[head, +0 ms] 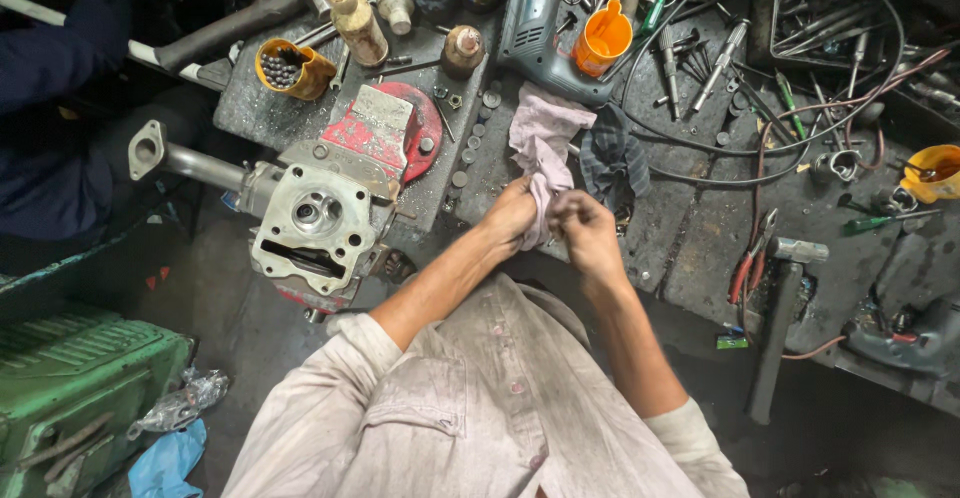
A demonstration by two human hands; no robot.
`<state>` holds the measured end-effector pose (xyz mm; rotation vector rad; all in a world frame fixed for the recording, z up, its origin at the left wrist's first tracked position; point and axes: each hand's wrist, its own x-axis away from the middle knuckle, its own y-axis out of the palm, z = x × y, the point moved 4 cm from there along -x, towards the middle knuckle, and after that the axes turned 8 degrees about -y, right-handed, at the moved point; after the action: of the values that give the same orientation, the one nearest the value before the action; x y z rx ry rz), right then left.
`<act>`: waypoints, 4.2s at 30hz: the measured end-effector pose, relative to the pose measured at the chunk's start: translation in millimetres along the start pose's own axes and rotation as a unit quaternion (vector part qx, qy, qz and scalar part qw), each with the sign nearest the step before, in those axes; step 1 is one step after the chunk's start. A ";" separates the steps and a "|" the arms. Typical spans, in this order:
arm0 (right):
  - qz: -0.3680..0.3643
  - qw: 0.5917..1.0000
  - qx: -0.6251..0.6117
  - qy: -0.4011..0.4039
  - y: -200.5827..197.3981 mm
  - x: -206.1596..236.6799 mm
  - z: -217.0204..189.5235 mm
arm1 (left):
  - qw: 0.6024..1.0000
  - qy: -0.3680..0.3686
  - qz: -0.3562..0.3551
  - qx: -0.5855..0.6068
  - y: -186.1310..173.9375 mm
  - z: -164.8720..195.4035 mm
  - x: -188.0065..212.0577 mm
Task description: The person uses a T-handle wrench to tighten bolts on an engine cylinder head clamped in a bench vise. They then wipe the component with a cloth and insert a small metal ring into a hole in the cylinder head.
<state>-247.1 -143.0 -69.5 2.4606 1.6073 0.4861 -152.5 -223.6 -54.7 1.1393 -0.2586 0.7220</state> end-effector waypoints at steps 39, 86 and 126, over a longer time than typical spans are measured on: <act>-0.091 0.982 -0.144 -0.085 -34.9 64.6 -1.6 | 0.810 0.313 0.294 -0.400 -34.9 37.6 -4.1; -0.139 0.717 0.642 -0.232 95.3 -78.4 -8.5 | 0.820 0.378 0.058 -0.426 -17.8 45.0 269.4; -0.433 0.168 0.460 -0.757 319.4 -57.6 -128.0 | 0.708 0.531 0.398 -0.243 -141.3 31.4 356.2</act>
<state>-39.4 -331.2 138.2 0.1929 1.3511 -2.5771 210.2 -144.5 45.4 -0.0930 0.0820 1.8360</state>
